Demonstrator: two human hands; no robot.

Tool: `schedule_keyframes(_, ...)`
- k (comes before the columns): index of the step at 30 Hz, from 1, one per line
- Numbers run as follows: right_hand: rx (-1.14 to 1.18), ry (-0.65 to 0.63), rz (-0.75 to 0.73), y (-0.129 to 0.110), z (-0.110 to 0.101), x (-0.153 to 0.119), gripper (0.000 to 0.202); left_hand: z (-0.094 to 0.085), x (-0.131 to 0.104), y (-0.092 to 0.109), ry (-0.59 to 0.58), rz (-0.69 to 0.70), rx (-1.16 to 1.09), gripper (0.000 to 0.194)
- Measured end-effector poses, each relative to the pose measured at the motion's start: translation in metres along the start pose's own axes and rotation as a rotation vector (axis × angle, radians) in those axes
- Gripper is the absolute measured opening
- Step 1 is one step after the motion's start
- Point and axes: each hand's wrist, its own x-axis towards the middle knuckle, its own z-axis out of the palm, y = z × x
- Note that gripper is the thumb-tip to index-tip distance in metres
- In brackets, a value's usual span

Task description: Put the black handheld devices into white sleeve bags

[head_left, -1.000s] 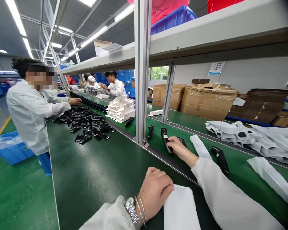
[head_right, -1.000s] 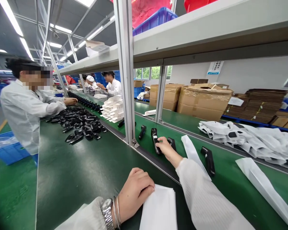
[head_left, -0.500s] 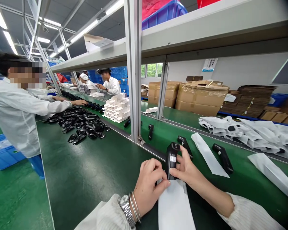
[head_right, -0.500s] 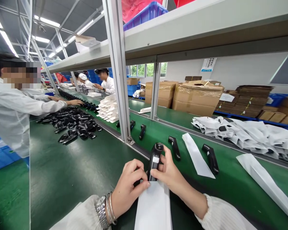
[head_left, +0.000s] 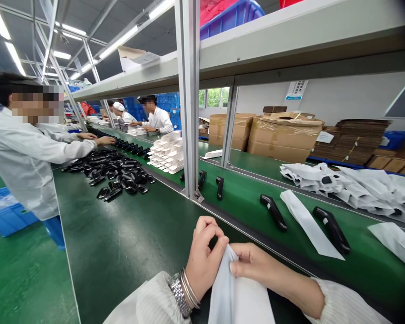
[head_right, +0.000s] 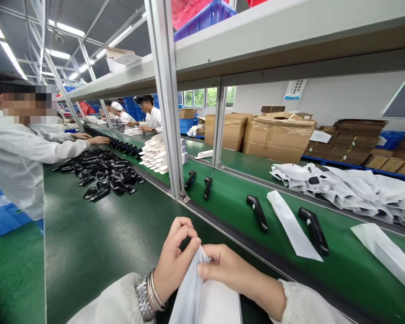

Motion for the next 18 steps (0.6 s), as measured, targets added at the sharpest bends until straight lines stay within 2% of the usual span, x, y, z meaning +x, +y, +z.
schedule_keyframes(2, -0.059, 0.077, -0.016, 0.003, -0.002, 0.0, 0.044, -0.001, 0.002, -0.002, 0.005, 0.001, -0.019, 0.012)
schedule_keyframes(6, -0.135, 0.446, -0.112, -0.001, -0.026, 0.003, 0.041, -0.005, 0.009, -0.013, -0.055, -0.068, 0.046, 0.019)
schedule_keyframes(9, -0.287, 0.719, -0.223, -0.02, -0.063, 0.007, 0.036, -0.008, 0.012, -0.024, -0.174, -0.125, 0.281, 0.024)
schedule_keyframes(11, -0.544, 0.887, -0.261, -0.035, -0.096, 0.012, 0.034, -0.009, 0.01, -0.027, -0.255, -0.151, 0.401, 0.024)
schedule_keyframes(13, -0.827, 1.048, -0.222, -0.046, -0.129, 0.018, 0.033, -0.007, 0.008, -0.027, -0.316, -0.172, 0.431, 0.022)
schedule_keyframes(16, -1.006, 1.169, -0.152, -0.052, -0.168, 0.029, 0.028, -0.004, 0.005, -0.023, -0.339, -0.177, 0.389, 0.013)
schedule_keyframes(18, -1.06, 1.184, -0.134, -0.051, -0.179, 0.04, 0.025, -0.002, 0.005, -0.021, -0.333, -0.157, 0.348, 0.008)
